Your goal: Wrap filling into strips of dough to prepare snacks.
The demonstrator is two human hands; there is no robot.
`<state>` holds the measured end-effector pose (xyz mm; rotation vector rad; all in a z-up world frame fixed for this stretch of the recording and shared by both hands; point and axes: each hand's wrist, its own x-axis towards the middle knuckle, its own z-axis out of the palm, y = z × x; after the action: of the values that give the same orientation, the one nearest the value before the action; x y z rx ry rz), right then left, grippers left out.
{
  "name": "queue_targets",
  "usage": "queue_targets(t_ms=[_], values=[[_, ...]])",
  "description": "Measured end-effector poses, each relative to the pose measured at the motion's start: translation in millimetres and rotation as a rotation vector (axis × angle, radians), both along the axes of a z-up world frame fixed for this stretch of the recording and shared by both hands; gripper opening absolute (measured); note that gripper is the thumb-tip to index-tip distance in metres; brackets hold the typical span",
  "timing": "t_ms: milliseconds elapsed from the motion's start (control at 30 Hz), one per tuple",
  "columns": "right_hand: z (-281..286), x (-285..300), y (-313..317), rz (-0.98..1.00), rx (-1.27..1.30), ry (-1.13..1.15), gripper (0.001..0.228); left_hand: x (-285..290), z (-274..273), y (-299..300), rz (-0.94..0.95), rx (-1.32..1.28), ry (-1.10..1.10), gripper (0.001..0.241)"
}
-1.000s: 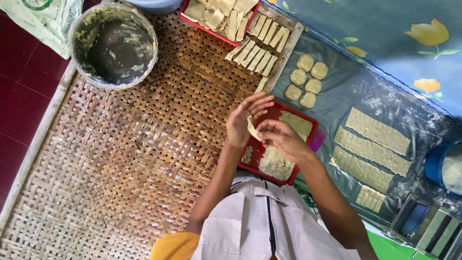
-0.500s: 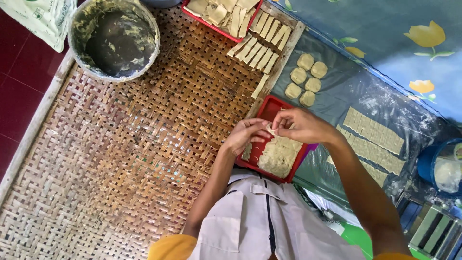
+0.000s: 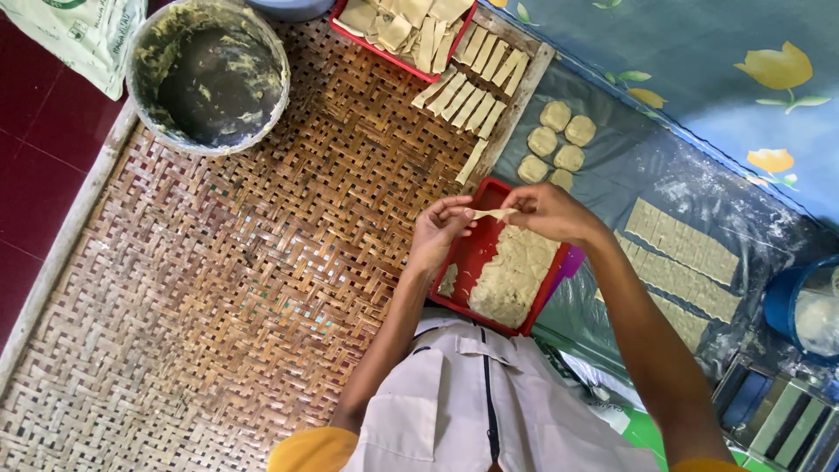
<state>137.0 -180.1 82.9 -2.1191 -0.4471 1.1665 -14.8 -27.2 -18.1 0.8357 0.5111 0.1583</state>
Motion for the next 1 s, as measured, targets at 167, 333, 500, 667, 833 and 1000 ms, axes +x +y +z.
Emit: queue_targets(t_ms=[167,333,500,667,833,1000], values=[[-9.5,16.4,10.2,-0.029,0.068,0.101,0.017,7.3,-17.0,-1.1,0.012,0.046,0.080,0.028],[-26.9,34.1,21.4,0.027,0.108,0.135,0.017,18.1,0.5,4.6,0.099,0.066,0.133,0.024],[-33.2,55.8,44.6,-0.006,0.131,0.017,0.024,40.8,-37.1,5.6,0.186,0.161,0.234,0.019],[-109.4,91.3,52.4,0.116,0.038,-0.259,0.031,59.8,-50.7,15.1,0.208,0.254,0.305,0.019],[-139.4,105.4,61.5,0.051,0.108,-0.320,0.026,74.8,-45.4,15.8,0.155,0.458,0.470,0.017],[-161.2,109.8,70.9,0.021,0.183,-0.378,0.029,81.5,-66.4,19.6,0.166,0.637,0.521,0.019]])
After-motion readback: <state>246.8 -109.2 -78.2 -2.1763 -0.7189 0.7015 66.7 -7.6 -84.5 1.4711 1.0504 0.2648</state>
